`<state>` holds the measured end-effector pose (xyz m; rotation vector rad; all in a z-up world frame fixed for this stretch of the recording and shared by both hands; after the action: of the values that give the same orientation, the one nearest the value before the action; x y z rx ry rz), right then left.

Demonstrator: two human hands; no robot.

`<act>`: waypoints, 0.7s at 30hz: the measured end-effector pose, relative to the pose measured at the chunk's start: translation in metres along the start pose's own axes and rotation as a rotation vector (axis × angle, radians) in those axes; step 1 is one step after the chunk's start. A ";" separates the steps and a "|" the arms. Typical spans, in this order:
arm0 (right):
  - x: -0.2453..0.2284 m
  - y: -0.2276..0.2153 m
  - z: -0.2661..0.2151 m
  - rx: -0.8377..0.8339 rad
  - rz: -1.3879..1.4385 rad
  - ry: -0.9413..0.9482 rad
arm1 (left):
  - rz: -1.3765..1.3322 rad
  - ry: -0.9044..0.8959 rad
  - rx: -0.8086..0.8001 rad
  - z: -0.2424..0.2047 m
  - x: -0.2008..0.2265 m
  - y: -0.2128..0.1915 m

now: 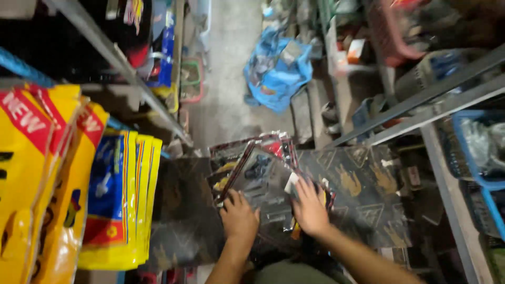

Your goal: The person picks up yellow and black packages of motorcycle parts from a shelf and places them on a table. They then sort and stack the packages into neat piles, handling them one by one.

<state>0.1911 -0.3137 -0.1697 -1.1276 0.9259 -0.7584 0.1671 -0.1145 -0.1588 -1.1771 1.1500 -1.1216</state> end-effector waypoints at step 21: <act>0.017 0.072 -0.033 -0.067 -0.433 0.014 | -0.104 0.069 -0.296 -0.038 0.022 -0.015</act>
<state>0.1723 -0.3226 -0.2480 -1.4048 0.7285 -1.0925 0.1305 -0.1408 -0.1465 -1.4488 1.3546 -1.1018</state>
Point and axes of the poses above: each hand's wrist, its own z-axis towards the middle knuckle, its own y-axis out of the palm, x = y × z, the point moved 10 cm from there along z, towards the middle knuckle, and after that the axes turned 3 degrees about y, right-handed, at the moved point
